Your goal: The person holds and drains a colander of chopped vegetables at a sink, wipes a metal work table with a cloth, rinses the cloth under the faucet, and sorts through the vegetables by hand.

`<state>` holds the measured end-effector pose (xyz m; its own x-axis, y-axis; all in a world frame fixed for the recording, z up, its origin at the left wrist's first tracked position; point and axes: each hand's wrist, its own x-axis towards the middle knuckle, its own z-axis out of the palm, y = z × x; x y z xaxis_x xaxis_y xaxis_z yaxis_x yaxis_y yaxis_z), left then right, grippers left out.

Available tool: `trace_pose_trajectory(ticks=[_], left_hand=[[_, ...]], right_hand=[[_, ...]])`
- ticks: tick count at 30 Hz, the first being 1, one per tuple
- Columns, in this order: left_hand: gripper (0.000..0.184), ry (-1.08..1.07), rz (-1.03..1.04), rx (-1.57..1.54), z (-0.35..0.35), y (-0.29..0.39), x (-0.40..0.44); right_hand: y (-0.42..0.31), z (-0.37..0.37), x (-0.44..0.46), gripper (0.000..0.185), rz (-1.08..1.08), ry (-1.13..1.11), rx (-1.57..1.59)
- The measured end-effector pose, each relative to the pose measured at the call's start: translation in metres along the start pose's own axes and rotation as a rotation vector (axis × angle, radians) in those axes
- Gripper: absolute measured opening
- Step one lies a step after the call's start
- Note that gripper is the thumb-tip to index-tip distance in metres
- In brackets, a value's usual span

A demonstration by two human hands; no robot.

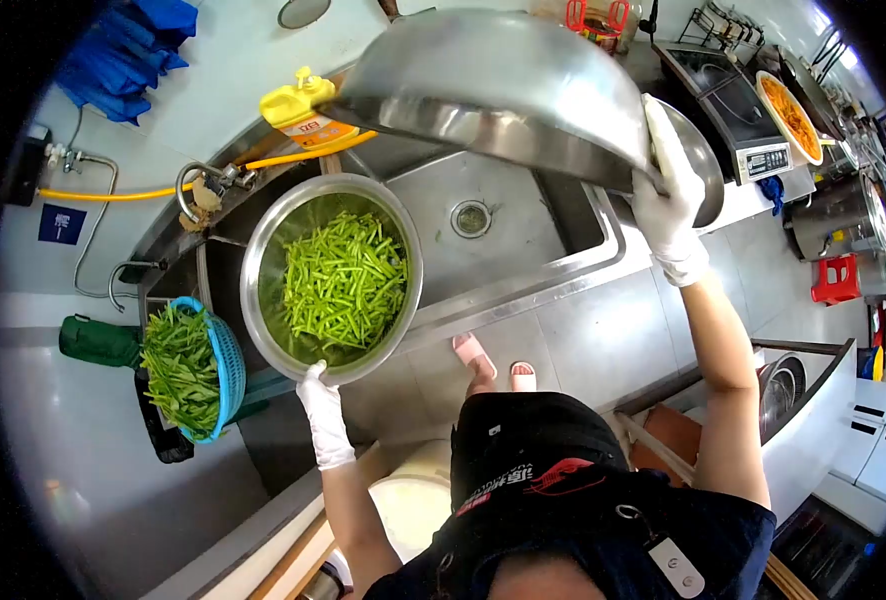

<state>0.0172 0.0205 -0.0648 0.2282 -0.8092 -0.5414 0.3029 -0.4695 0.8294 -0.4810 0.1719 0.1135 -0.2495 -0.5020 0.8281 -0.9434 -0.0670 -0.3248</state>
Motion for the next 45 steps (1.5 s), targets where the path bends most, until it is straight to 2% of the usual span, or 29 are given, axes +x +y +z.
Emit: trace_pose_trajectory(ticks=[1, 3, 4, 5, 7, 8, 9, 13, 15, 17, 19, 21, 23, 25, 26, 27, 29, 31, 33, 34, 35, 36, 37, 39, 40, 41, 42, 43, 45], left_hand=[[0.039, -0.021, -0.010, -0.011, -0.005, -0.001, 0.012], [0.038, -0.039, -0.014, -0.013, -0.013, -0.001, 0.025], [0.038, -0.033, -0.008, -0.014, -0.013, -0.001, 0.025], [0.038, -0.028, 0.000, -0.016, -0.012, 0.001, 0.026], [0.038, -0.040, -0.003, 0.007, -0.014, 0.011, 0.027], [0.039, -0.027, -0.008, 0.053, -0.017, 0.018, 0.027], [0.039, -0.014, -0.018, 0.096, -0.020, 0.020, 0.029], [0.039, 0.015, -0.001, 0.180, -0.034, 0.015, 0.045], [0.039, 0.025, -0.017, 0.200, -0.032, 0.019, 0.034], [0.039, -0.031, -0.007, 0.180, -0.038, 0.014, 0.039], [0.038, 0.022, -0.038, 0.233, -0.035, 0.014, 0.034], [0.036, 0.016, -0.030, 0.158, -0.033, 0.015, 0.026], [0.034, -0.012, -0.032, 0.097, -0.034, 0.014, 0.028], [0.030, 0.006, -0.032, 0.123, -0.030, 0.015, 0.025], [0.029, 0.009, -0.030, 0.129, -0.030, 0.014, 0.028], [0.028, 0.010, -0.026, 0.133, -0.030, 0.014, 0.031], [0.025, -0.045, -0.027, 0.157, -0.036, 0.014, 0.035], [0.024, -0.066, -0.021, 0.182, -0.036, 0.017, 0.037], [0.026, -0.081, -0.001, 0.187, -0.038, 0.017, 0.041], [0.026, -0.088, -0.002, 0.188, -0.038, 0.019, 0.040], [0.026, -0.093, -0.004, 0.190, -0.038, 0.021, 0.038], [0.026, -0.113, 0.007, 0.192, -0.037, 0.023, 0.032], [0.026, -0.116, 0.003, 0.180, -0.036, 0.024, 0.027], [0.027, -0.120, -0.001, 0.163, -0.037, 0.026, 0.021], [0.028, -0.091, -0.002, 0.193, -0.035, 0.028, 0.016], [0.030, -0.093, 0.003, 0.186, -0.033, 0.030, 0.011], [0.031, -0.096, 0.010, 0.178, -0.031, 0.032, 0.007], [0.033, -0.096, 0.013, 0.166, -0.029, 0.031, 0.004], [0.033, -0.070, 0.031, 0.186, -0.027, 0.031, 0.001]], right_hand=[[-0.004, 0.008, -0.007, 0.056, 0.201, 0.025, 0.131], [0.002, 0.023, -0.023, 0.054, 0.650, -0.115, 0.183], [0.000, 0.030, -0.029, 0.052, 0.421, -0.062, 0.159], [0.000, 0.039, -0.037, 0.053, 0.105, -0.018, -0.022], [-0.029, 0.039, -0.037, 0.055, 0.089, -0.245, -0.262], [-0.025, 0.042, -0.038, 0.057, 0.010, -0.099, -0.251], [-0.010, 0.039, -0.045, 0.052, 0.034, -0.016, -0.227], [-0.015, -0.014, -0.056, 0.036, 0.908, 0.114, 0.158], [-0.053, -0.056, -0.059, 0.033, 1.089, 0.090, 0.313], [-0.064, -0.098, -0.088, 0.033, 1.195, -0.086, 0.302], [-0.080, -0.127, -0.128, 0.027, 1.406, -0.077, 0.355], [-0.130, -0.145, -0.138, 0.021, 1.662, -0.115, 0.510], [-0.118, -0.170, -0.201, 0.037, 1.993, -0.200, 0.648], [-0.132, -0.167, -0.228, 0.038, 2.027, -0.363, 0.756], [-0.110, -0.172, -0.280, 0.038, 2.029, -0.459, 0.824], [-0.116, -0.164, -0.287, 0.035, 2.140, -0.539, 0.682], [-0.134, -0.128, -0.282, 0.031, 2.067, -1.008, 0.330], [-0.147, -0.084, -0.312, 0.029, 2.026, -1.046, 0.467], [-0.145, -0.017, -0.388, 0.028, 2.146, -1.005, 0.470], [-0.135, 0.021, -0.442, 0.025, 1.751, -1.236, 0.403], [-0.143, 0.047, -0.470, 0.025, 0.815, -1.317, 0.369], [-0.158, 0.096, -0.498, 0.025, 1.566, -1.093, 0.485], [-0.165, 0.152, -0.541, 0.026, 2.279, -0.716, 0.569], [-0.189, 0.222, -0.595, 0.025, 1.792, -0.424, 0.636], [-0.212, 0.232, -0.532, 0.025, 1.954, -0.346, 0.588], [-0.204, 0.277, -0.583, 0.030, 1.981, -0.323, 0.676], [-0.204, 0.311, -0.601, 0.036, 1.949, -0.185, 0.752], [-0.209, 0.319, -0.575, 0.041, 2.065, -0.156, 0.766], [-0.211, 0.354, -0.575, 0.033, 1.981, -0.085, 0.871]])
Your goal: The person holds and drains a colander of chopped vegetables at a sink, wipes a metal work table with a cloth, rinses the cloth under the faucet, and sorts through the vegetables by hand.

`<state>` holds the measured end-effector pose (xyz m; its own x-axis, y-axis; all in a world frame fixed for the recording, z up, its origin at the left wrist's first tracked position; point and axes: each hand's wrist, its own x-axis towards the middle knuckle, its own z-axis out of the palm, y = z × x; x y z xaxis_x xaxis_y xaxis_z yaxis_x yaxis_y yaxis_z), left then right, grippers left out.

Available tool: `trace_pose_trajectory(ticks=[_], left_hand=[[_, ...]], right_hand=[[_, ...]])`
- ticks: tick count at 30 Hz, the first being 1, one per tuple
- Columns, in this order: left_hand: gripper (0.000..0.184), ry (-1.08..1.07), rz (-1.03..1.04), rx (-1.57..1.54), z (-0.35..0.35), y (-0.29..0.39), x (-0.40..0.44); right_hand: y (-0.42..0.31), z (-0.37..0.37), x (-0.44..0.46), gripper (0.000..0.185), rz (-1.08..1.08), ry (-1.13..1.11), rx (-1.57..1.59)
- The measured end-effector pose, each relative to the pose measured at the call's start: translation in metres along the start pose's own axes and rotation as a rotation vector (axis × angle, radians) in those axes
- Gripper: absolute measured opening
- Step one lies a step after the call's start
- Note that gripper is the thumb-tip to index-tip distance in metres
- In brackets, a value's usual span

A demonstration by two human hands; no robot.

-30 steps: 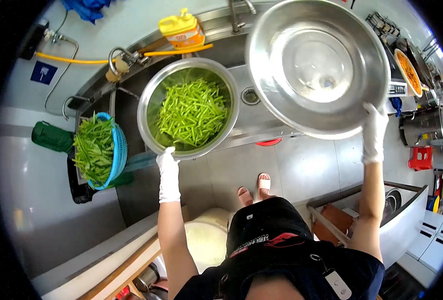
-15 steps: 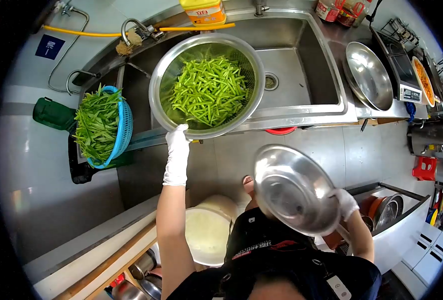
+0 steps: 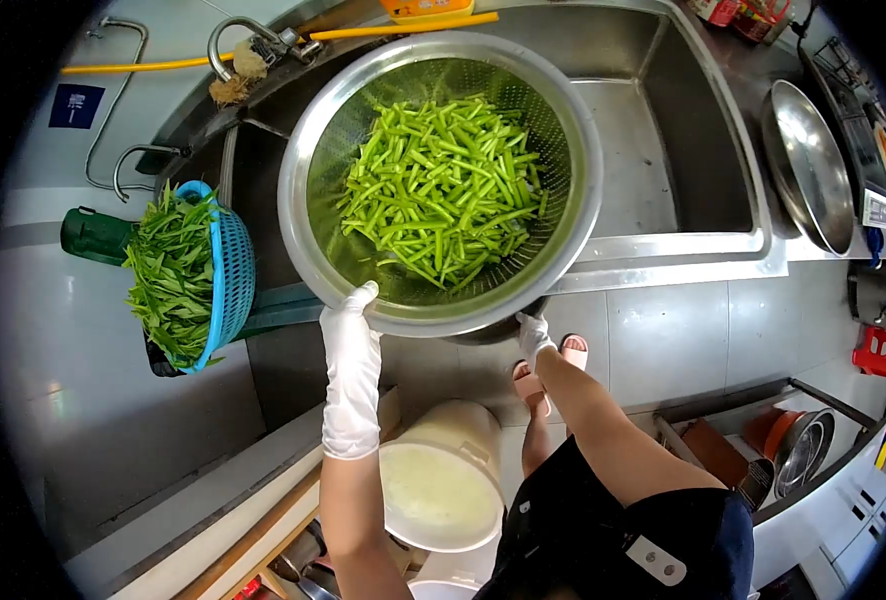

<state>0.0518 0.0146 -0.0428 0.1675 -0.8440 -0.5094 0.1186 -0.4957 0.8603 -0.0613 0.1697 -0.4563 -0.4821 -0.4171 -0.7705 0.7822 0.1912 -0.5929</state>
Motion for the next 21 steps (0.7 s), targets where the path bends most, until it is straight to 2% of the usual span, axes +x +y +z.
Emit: trace_pose_trajectory(ticks=[3, 7, 10, 12, 14, 16, 17, 19, 20, 21], left_hand=[[0.032, -0.003, -0.002, 0.023, 0.001, -0.001, 0.003], [0.031, -0.006, 0.010, 0.037, 0.004, -0.007, 0.002], [0.030, 0.018, -0.007, 0.050, 0.004, -0.008, 0.006], [0.030, 0.010, -0.031, 0.014, 0.009, -0.008, 0.004], [0.030, 0.006, -0.036, -0.042, 0.009, -0.011, 0.006], [0.030, -0.014, -0.068, -0.079, 0.013, -0.010, 0.005], [0.030, -0.021, -0.072, -0.080, 0.014, -0.009, 0.005], [0.025, -0.021, -0.040, -0.111, 0.016, -0.013, 0.005], [0.022, -0.008, -0.009, -0.097, 0.018, -0.014, 0.006], [0.020, 0.002, 0.020, -0.085, 0.020, -0.016, 0.006]], right_hand=[[-0.010, 0.016, 0.014, 0.031, 0.012, -0.013, 0.002], [-0.038, 0.015, 0.019, 0.030, 0.084, -0.054, -0.208], [-0.089, 0.017, -0.001, 0.030, 0.163, -0.179, -0.620], [-0.152, 0.026, -0.039, 0.031, 0.227, -0.356, -0.973], [-0.223, 0.040, -0.095, 0.031, 0.274, -0.558, -1.185], [-0.287, 0.046, -0.149, 0.032, 0.314, -0.764, -1.133], [-0.297, 0.026, -0.158, 0.028, 0.248, -0.896, -0.882], [-0.350, 0.010, -0.198, 0.024, -0.053, -0.947, -0.756], [-0.369, 0.002, -0.198, 0.022, -0.113, -0.917, -0.594], [-0.392, 0.006, -0.204, 0.024, -0.204, -0.741, -0.551]])
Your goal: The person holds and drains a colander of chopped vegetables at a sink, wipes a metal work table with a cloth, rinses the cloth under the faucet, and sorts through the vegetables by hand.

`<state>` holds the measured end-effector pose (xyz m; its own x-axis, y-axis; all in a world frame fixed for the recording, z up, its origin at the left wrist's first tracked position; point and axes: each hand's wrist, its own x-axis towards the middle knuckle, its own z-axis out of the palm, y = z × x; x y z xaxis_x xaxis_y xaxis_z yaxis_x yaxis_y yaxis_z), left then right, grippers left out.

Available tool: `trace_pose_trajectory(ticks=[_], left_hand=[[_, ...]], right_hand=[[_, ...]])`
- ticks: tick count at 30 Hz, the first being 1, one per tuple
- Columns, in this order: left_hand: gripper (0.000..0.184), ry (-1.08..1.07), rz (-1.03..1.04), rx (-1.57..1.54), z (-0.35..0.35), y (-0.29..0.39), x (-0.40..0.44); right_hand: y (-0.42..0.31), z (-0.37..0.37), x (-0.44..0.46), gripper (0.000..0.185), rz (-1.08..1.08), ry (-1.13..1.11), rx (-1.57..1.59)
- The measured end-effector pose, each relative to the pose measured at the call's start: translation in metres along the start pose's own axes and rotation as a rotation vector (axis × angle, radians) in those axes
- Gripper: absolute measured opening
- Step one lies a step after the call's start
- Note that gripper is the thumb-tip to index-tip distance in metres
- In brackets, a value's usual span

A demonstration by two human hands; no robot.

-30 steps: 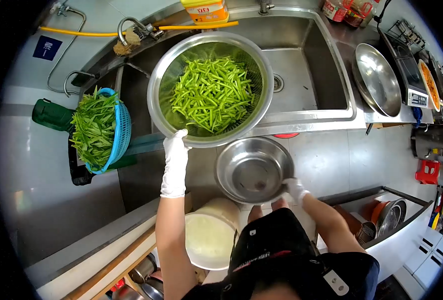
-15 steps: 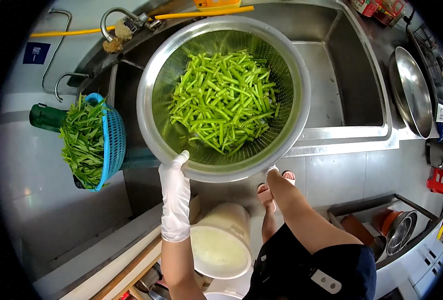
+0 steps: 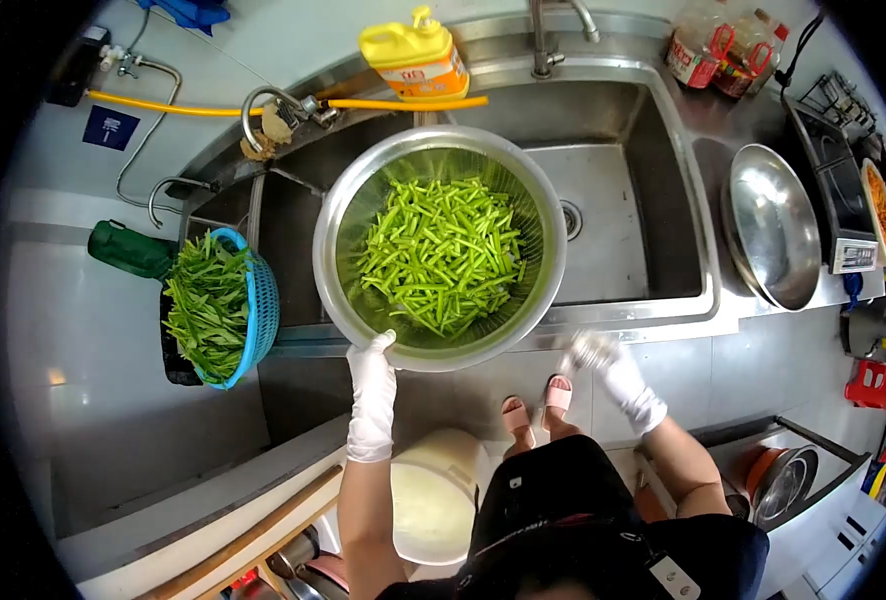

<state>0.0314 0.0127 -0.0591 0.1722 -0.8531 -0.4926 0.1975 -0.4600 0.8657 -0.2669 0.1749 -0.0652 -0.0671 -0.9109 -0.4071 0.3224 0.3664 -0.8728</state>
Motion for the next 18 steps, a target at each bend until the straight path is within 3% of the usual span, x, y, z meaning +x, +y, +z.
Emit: trace_pose_trajectory(ticks=[1, 3, 7, 9, 12, 16, 18], left_hand=[[0.017, 0.002, 0.035, 0.011, 0.004, 0.000, 0.003], [0.013, 0.002, 0.121, 0.056, 0.011, 0.003, 0.012], [0.010, -0.136, 0.164, 0.041, 0.003, -0.003, 0.036], [0.010, -0.236, 0.128, 0.043, -0.013, -0.001, 0.049], [0.010, -0.324, 0.170, 0.120, -0.004, 0.000, 0.045], [0.017, -0.443, 0.221, -0.014, -0.010, 0.018, 0.032], [0.023, -0.421, 0.161, 0.028, 0.002, 0.028, 0.026]], right_hand=[[-0.028, -0.001, 0.007, 0.030, -0.138, 0.131, -0.132], [-0.057, 0.004, 0.027, 0.055, -0.143, 0.352, -0.164], [-0.058, 0.034, 0.064, 0.059, -0.028, 0.470, -0.216], [-0.042, 0.043, 0.075, 0.043, -0.007, 0.401, -0.292], [-0.026, 0.044, 0.079, 0.019, -0.122, 0.567, 0.098], [-0.049, 0.060, 0.041, 0.021, -0.194, 0.663, -0.143], [-0.057, 0.049, 0.040, 0.021, -0.186, 0.738, -0.101]])
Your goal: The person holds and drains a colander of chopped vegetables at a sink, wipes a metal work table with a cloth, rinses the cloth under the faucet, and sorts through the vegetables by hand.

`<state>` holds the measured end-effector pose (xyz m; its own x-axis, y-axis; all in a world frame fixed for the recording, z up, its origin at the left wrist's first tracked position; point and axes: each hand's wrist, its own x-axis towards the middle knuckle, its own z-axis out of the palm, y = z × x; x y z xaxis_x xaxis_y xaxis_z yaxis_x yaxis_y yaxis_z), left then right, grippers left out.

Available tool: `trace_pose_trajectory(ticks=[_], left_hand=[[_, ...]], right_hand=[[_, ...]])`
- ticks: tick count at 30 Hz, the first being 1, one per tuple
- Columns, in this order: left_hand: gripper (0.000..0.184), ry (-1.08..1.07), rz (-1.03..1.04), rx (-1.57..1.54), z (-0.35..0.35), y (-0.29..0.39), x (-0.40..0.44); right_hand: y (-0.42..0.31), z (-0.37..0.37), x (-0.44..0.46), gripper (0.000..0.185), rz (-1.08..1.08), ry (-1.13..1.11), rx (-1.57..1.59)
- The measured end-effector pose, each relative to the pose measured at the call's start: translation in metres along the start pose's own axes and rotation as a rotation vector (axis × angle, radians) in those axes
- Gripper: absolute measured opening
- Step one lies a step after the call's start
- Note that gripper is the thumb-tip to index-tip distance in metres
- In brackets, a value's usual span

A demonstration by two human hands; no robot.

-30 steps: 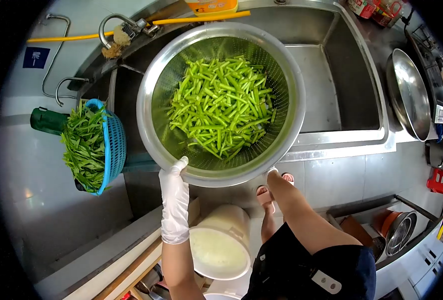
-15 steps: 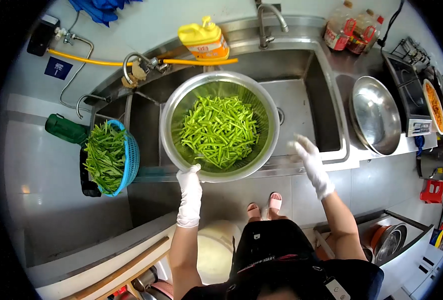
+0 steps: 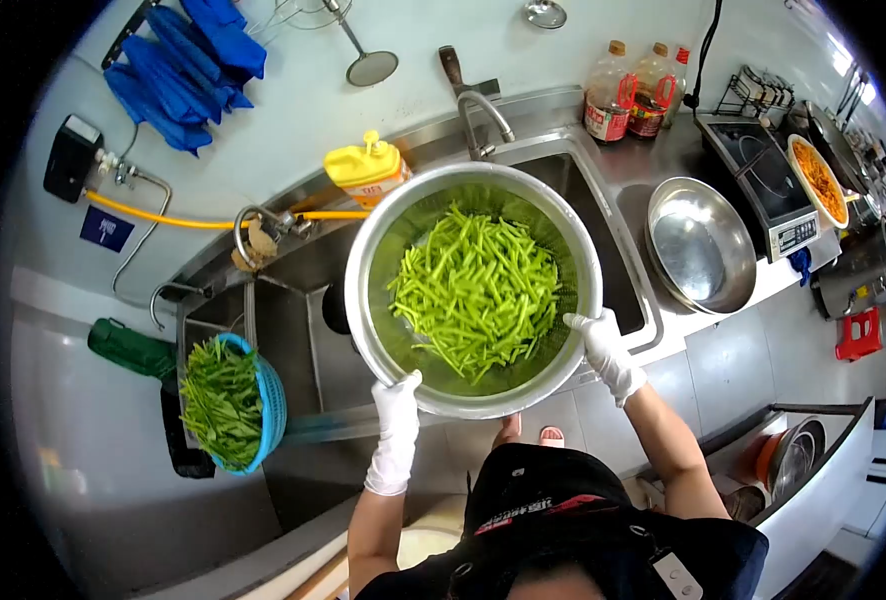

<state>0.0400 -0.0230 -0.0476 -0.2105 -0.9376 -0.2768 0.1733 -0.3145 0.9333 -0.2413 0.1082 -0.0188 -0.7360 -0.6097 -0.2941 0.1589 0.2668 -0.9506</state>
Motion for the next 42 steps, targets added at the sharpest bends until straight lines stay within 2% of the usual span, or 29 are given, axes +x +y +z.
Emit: trace_pose_trajectory(ticks=[1, 3, 4, 8, 11, 12, 13, 15, 17, 19, 24, 27, 31, 33, 35, 42], left_hand=[[0.019, 0.003, -0.004, -0.021, 0.004, -0.003, 0.006], [0.013, -0.123, -0.119, 0.138, 0.005, 0.003, 0.027], [0.013, -0.126, -0.121, 0.077, 0.018, 0.017, 0.025], [0.017, -0.188, -0.182, 0.292, 0.005, 0.009, 0.056], [0.018, -0.205, -0.103, 0.281, 0.024, 0.050, 0.059], [0.019, -0.168, 0.102, 0.272, 0.027, 0.048, 0.068], [0.021, -0.090, 0.113, 0.283, 0.026, 0.050, 0.075], [0.017, -0.043, 0.209, 0.098, 0.033, 0.058, 0.085], [0.011, -0.046, 0.250, 0.130, 0.038, 0.076, 0.089], [0.013, -0.045, 0.257, 0.144, 0.041, 0.092, 0.090], [0.028, -0.110, 0.243, 0.171, 0.057, 0.134, 0.068], [0.031, -0.009, 0.211, 0.279, 0.069, 0.156, 0.049], [0.033, 0.015, 0.288, 0.314, 0.097, 0.178, 0.015], [0.030, 0.033, 0.322, 0.341, 0.106, 0.186, 0.005], [0.040, 0.040, 0.333, 0.368, 0.107, 0.190, 0.000], [0.030, 0.069, 0.440, 0.386, 0.119, 0.203, -0.014]], right_hand=[[0.007, 0.004, 0.003, 0.020, 0.021, 0.025, 0.064], [0.008, 0.002, 0.017, 0.020, 0.128, -0.044, 0.137], [0.009, 0.002, 0.020, 0.021, 0.134, -0.033, 0.189], [0.025, 0.010, 0.019, 0.022, 0.124, 0.052, 0.170], [0.027, 0.020, 0.021, 0.020, 0.094, 0.064, 0.302], [0.027, 0.024, 0.021, 0.020, 0.092, 0.066, 0.327], [0.028, 0.029, 0.021, 0.019, 0.093, 0.068, 0.354], [0.026, 0.037, 0.021, 0.017, 0.092, 0.069, 0.411], [0.021, 0.045, 0.019, 0.016, 0.116, 0.067, 0.474], [0.026, 0.051, 0.024, 0.022, 0.133, 0.035, 0.480], [0.018, 0.051, 0.026, 0.019, 0.249, -0.061, 0.590], [0.016, 0.050, 0.028, 0.018, 0.279, -0.119, 0.620], [0.000, 0.043, 0.030, 0.019, 0.372, -0.186, 0.630], [-0.002, 0.044, 0.032, 0.020, 0.346, -0.228, 0.652], [-0.007, 0.043, 0.031, 0.022, 0.348, -0.257, 0.666], [-0.015, 0.046, 0.032, 0.024, 0.297, -0.322, 0.678]])
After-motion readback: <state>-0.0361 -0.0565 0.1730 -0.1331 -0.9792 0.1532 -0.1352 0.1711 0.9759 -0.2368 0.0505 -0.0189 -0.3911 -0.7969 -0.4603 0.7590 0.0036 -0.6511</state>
